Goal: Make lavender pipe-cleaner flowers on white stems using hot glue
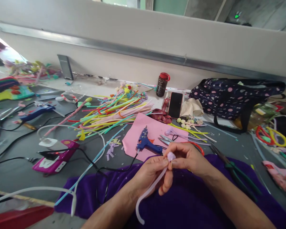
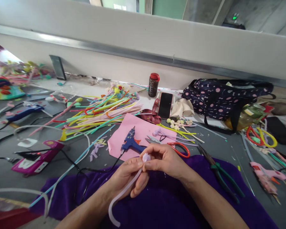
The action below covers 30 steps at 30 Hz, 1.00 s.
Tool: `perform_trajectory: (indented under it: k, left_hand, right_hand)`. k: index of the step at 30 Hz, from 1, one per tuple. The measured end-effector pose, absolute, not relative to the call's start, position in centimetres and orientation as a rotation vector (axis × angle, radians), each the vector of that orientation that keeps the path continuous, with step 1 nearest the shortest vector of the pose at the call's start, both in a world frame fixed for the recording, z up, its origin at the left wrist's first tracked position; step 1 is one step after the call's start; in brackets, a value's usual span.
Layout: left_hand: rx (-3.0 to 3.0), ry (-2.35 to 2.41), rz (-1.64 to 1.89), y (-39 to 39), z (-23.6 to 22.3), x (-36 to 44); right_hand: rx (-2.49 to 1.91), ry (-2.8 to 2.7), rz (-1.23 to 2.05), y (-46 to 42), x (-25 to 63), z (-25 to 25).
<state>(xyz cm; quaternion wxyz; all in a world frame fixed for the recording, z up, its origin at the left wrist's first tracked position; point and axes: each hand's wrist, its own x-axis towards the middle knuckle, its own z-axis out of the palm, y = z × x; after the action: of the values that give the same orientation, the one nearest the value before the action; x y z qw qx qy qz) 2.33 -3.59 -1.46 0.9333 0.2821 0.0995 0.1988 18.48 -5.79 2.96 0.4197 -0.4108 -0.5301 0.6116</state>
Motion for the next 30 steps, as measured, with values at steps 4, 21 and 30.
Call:
perform_trajectory:
  k: [4, 21, 30]
  left_hand:
    - [0.72, 0.352, 0.424, -3.3, -1.0, 1.8]
    - [0.855, 0.565, 0.829, -3.2, 0.0, 1.1]
    - [0.766, 0.491, 0.765, -4.2, -0.2, 1.7]
  right_hand:
    - [-1.045, -1.181, 1.482, -5.3, 19.5, 2.7]
    - [-1.332, -1.555, 1.161, -6.2, 18.5, 3.6]
    - [-1.455, -1.77, 0.726, -6.6, 17.6, 3.5]
